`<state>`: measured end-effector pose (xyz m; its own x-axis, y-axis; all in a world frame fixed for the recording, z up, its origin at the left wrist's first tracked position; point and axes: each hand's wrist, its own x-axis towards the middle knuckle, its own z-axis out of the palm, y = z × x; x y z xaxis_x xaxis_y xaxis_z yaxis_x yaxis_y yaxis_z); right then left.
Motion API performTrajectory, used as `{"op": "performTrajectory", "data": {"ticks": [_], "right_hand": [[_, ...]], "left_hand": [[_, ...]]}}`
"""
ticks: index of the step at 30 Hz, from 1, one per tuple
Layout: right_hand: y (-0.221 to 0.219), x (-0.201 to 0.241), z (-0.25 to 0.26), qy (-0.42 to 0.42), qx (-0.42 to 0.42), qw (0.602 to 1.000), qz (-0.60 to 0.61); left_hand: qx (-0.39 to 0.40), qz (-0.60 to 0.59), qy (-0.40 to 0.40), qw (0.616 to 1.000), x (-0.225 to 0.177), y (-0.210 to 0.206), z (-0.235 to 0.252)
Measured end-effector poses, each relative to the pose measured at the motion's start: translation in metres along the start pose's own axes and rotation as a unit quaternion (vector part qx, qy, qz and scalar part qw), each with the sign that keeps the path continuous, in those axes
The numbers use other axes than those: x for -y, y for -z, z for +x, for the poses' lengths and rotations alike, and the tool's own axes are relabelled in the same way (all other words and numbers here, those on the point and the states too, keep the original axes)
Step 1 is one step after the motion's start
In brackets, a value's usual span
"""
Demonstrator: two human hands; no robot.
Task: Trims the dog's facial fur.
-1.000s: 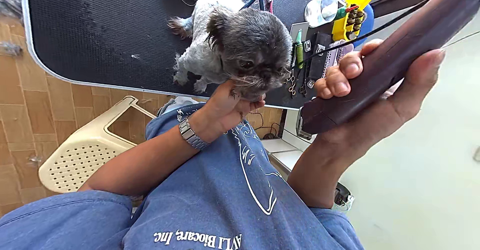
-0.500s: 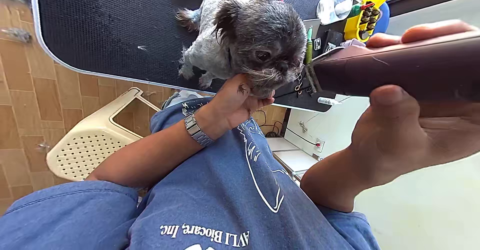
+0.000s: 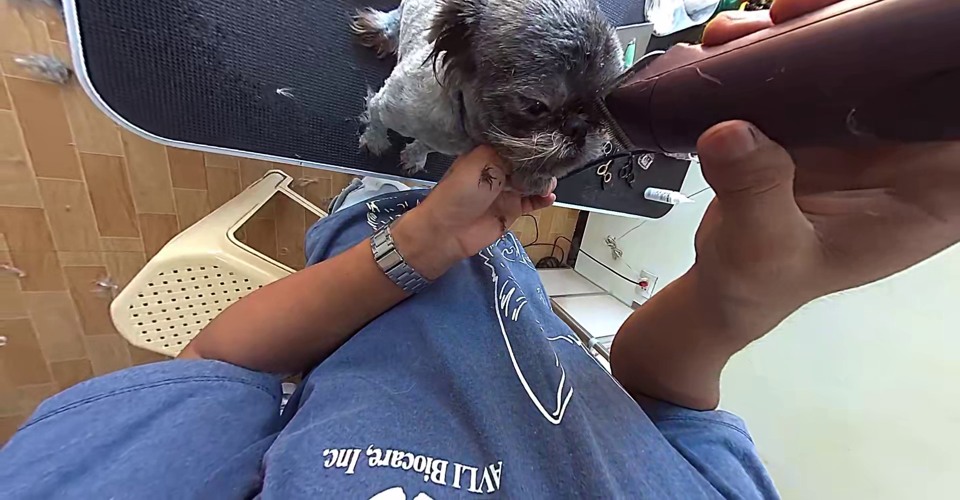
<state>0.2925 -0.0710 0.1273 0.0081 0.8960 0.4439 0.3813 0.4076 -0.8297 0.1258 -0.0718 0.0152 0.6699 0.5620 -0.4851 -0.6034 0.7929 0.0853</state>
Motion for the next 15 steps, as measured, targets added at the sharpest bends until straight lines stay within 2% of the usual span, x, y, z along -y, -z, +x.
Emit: {"op": "performTrajectory", "data": {"ticks": [7, 15], "right_hand": [[-0.0002, 0.0033, 0.0007, -0.018, -0.001, 1.0, 0.005], [-0.0002, 0.0049, -0.0051, -0.02, 0.021, 1.0, 0.009]], "left_hand": [[-0.026, 0.005, 0.002, 1.0, 0.0004, -0.0007, 0.0014], [0.007, 0.005, -0.009, 1.0, 0.0034, 0.0049, 0.001]]}}
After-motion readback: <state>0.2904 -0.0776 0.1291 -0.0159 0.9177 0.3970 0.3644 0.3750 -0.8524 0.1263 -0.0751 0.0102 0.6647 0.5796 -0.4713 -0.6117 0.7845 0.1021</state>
